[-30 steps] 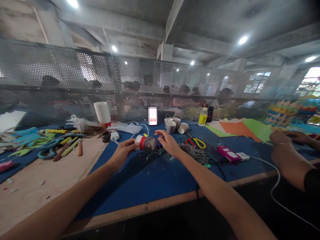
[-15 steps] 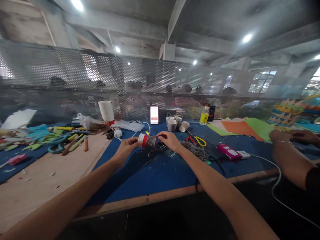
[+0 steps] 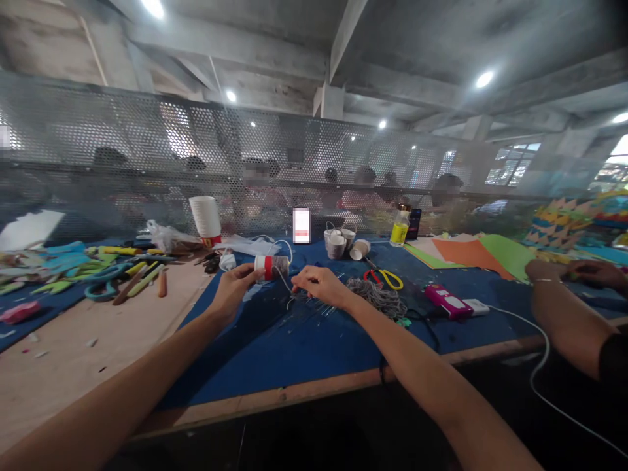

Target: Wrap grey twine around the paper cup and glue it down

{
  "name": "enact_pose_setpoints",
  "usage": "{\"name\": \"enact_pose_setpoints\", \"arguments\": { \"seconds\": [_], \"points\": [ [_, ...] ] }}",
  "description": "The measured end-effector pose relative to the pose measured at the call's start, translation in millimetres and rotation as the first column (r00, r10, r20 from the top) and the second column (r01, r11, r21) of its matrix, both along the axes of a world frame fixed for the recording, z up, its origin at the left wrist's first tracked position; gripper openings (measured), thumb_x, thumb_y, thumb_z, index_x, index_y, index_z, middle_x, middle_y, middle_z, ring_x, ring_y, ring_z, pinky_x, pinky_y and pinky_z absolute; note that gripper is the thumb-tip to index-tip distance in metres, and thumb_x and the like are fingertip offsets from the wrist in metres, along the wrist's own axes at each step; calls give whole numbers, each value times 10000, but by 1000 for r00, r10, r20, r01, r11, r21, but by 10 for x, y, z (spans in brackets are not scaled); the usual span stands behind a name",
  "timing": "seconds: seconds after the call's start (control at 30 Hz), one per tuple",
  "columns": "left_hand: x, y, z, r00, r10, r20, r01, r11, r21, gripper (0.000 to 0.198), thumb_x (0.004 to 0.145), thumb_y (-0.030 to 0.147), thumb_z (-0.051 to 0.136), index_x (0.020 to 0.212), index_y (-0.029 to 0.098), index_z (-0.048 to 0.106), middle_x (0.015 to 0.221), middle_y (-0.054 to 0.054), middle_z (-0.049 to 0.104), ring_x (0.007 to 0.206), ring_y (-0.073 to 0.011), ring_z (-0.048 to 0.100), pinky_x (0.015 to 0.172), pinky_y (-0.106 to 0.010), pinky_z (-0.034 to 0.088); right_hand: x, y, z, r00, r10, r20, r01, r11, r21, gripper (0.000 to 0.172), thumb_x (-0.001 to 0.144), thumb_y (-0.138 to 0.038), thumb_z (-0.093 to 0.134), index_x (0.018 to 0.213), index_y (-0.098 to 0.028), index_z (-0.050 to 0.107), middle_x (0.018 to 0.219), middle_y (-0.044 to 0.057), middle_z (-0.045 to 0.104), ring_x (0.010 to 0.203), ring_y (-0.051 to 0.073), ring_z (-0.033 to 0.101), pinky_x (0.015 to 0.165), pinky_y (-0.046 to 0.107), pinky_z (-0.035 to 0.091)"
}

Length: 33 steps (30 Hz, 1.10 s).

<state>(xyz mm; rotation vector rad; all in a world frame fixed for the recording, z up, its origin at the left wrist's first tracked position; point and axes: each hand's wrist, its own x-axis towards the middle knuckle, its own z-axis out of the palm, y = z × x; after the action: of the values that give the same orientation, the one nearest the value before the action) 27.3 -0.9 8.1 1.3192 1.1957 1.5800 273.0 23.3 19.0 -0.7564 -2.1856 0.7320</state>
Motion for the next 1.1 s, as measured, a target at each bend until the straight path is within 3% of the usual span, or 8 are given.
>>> {"name": "enact_pose_setpoints", "arguments": {
  "seconds": [0.1, 0.23, 0.3, 0.4, 0.63, 0.77, 0.9, 1.1],
  "points": [
    [-29, 26, -33, 1000, 11, 12, -11, 1000, 3, 350, 653, 455, 885, 861, 183, 815, 753, -26, 736, 646, -155, 530, 629, -291, 373, 65, 86, -14, 969, -242, 58, 224, 950, 216, 382, 1043, -430, 557, 841, -191, 775, 1056, 52, 697, 764, 121, 618, 768, 266, 480],
    [-62, 59, -59, 1000, -8, 29, 7, 1000, 16, 319, 654, 432, 889, 842, 189, 802, 704, -13, 703, 650, -159, 541, 628, -286, 390, 247, 219, -20, 790, -562, 247, 469, 812, 346, 179, 1005, -310, 612, 1093, -207, 729, 1120, 94, 708, 999, 213, 660, 889, 323, 491],
    [-68, 63, -53, 999, -24, 33, 23, 999, 22, 312, 643, 415, 896, 843, 195, 804, 681, -8, 691, 661, -169, 555, 639, -287, 403, 330, 261, -40, 671, -631, 391, 507, 774, 379, 213, 983, -309, 640, 1129, -164, 696, 1173, 161, 706, 1119, 281, 643, 947, 384, 490],
    [-55, 46, -25, 998, -44, 34, 43, 998, 36, 295, 638, 403, 901, 836, 205, 807, 736, -23, 730, 686, -183, 582, 658, -295, 423, 392, 288, -86, 575, -614, 541, 493, 787, 370, 296, 967, -386, 669, 1128, -138, 668, 1221, 212, 697, 1189, 335, 630, 970, 434, 491],
    [-46, 22, 5, 999, -37, 33, 35, 997, 75, 295, 628, 382, 917, 820, 185, 812, 723, -19, 736, 690, -176, 600, 691, -290, 436, 310, 228, -105, 582, -586, 564, 445, 809, 384, 292, 957, -257, 633, 1224, -143, 598, 1250, 182, 672, 1105, 309, 691, 905, 381, 511],
    [-47, 3, 29, 999, -14, 37, 11, 997, 76, 341, 616, 394, 927, 844, 169, 814, 751, -27, 746, 699, -168, 603, 693, -284, 441, 277, 222, -74, 576, -673, 464, 512, 739, 438, 309, 979, -251, 572, 1263, -128, 566, 1286, 189, 619, 1012, 292, 714, 847, 370, 526],
    [-22, -44, 81, 997, -24, 75, 19, 997, 68, 371, 593, 415, 941, 837, 167, 811, 758, -33, 754, 717, -172, 606, 704, -287, 452, 314, 287, -18, 623, -746, 234, 641, 659, 394, 352, 963, -311, 641, 1266, -143, 580, 1282, 185, 629, 1067, 298, 694, 903, 383, 524],
    [-2, -52, 78, 997, -36, 69, 33, 999, 41, 417, 602, 484, 931, 844, 164, 819, 749, -34, 751, 697, -167, 588, 672, -281, 426, 271, 353, 4, 781, -591, -201, 617, 780, 103, 388, 879, -435, 721, 1152, -165, 667, 1048, 92, 742, 970, 255, 695, 907, 366, 522]
  ]
}}
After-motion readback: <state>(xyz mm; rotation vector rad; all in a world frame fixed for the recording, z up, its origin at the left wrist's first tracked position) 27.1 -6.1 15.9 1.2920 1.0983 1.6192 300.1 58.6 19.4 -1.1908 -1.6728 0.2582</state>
